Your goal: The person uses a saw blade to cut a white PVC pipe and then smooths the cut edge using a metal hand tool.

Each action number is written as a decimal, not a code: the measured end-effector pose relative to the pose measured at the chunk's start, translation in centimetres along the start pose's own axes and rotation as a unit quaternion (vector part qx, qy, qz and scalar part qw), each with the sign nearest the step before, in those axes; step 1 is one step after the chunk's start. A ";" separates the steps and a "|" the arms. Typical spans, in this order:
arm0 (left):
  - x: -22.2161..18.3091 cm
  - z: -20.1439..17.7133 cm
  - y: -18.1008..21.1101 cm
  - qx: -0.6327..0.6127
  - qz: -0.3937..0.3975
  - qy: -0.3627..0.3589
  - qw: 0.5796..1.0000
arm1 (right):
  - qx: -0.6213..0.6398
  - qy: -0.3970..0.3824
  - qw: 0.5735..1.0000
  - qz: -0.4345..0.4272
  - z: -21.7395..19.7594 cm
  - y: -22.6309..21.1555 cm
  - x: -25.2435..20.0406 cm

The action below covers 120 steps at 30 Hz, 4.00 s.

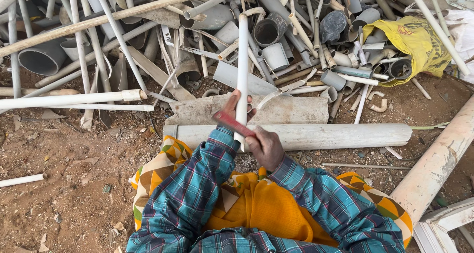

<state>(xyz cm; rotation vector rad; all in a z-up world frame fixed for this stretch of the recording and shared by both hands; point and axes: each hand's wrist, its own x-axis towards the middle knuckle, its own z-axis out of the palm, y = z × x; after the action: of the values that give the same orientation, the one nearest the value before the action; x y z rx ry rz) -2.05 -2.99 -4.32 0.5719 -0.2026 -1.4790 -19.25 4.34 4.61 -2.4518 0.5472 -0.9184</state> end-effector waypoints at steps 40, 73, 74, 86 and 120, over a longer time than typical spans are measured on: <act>-7.5 3.7 4.8 0.091 0.013 -0.131 0.987 | 0.133 0.131 0.964 0.189 -5.5 0.5 4.3; -3.1 3.3 2.6 0.015 0.077 -0.164 0.983 | 0.001 -0.061 0.994 0.094 -2.1 -2.4 2.2; -3.2 2.9 2.9 0.014 0.086 -0.154 0.984 | -0.016 -0.070 0.992 0.101 -2.0 -2.5 2.3; -3.3 1.8 4.6 0.103 0.117 -0.044 0.987 | -0.042 -0.103 0.993 0.030 -2.9 -5.8 2.2; -5.1 3.9 6.0 -0.100 0.120 -0.176 0.972 | -0.082 -0.137 0.985 -0.069 0.3 -4.0 0.3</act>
<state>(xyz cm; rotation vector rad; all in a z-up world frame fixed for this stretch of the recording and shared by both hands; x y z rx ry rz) 0.91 0.99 2.94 0.1124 -0.3823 -1.3353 -18.07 7.51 6.72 -2.7347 0.3710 -0.5891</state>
